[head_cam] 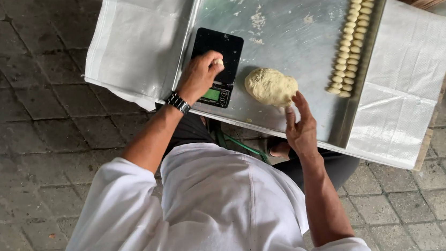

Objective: Weighing small portions of dough on a digital scale and rolling them into uniform balls by hand.

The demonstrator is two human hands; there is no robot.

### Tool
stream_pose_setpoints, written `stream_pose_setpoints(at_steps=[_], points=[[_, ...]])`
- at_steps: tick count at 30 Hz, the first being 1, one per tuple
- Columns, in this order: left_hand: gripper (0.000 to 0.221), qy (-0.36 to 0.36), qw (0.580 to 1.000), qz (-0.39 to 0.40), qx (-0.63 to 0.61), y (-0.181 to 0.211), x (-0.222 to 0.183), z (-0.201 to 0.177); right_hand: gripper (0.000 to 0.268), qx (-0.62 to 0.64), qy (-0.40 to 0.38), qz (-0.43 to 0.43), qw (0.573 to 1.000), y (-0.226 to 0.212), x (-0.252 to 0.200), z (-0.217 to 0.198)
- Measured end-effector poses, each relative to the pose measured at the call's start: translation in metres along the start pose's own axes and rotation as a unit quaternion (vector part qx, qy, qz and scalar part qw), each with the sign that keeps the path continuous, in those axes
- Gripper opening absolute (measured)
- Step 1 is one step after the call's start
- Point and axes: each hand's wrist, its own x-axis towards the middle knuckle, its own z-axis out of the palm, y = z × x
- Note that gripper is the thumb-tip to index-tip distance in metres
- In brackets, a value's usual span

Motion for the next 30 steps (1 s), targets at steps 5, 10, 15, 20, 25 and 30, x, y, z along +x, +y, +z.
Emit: stream_pose_setpoints(at_steps=[5,10,15,20,25,30], points=[[0.029,0.018,0.98,0.063,0.186,-0.034,0.026,0.007,0.046,-0.098,0.033,-0.015,0.994,0.042,-0.017,-0.009],[0.03,0.015,0.971,0.079,0.225,-0.047,0.034,0.009,0.042,-0.099,0.033,-0.016,0.994,0.034,-0.012,-0.021],[0.025,0.145,0.976,0.06,0.149,-0.028,0.028,-0.056,0.032,-0.216,0.085,-0.023,0.972,0.088,-0.016,-0.036],[0.044,0.139,0.951,-0.071,0.265,-0.097,-0.021,-0.098,0.02,-0.301,0.084,0.035,0.949,0.122,-0.029,-0.031],[0.049,0.187,0.922,-0.114,0.32,-0.126,-0.061,-0.078,0.02,-0.333,0.067,0.063,0.939,0.125,-0.025,-0.025],[0.047,0.198,0.916,-0.129,0.323,-0.136,-0.063,-0.071,0.02,-0.361,0.065,0.089,0.926,0.137,-0.03,-0.023]])
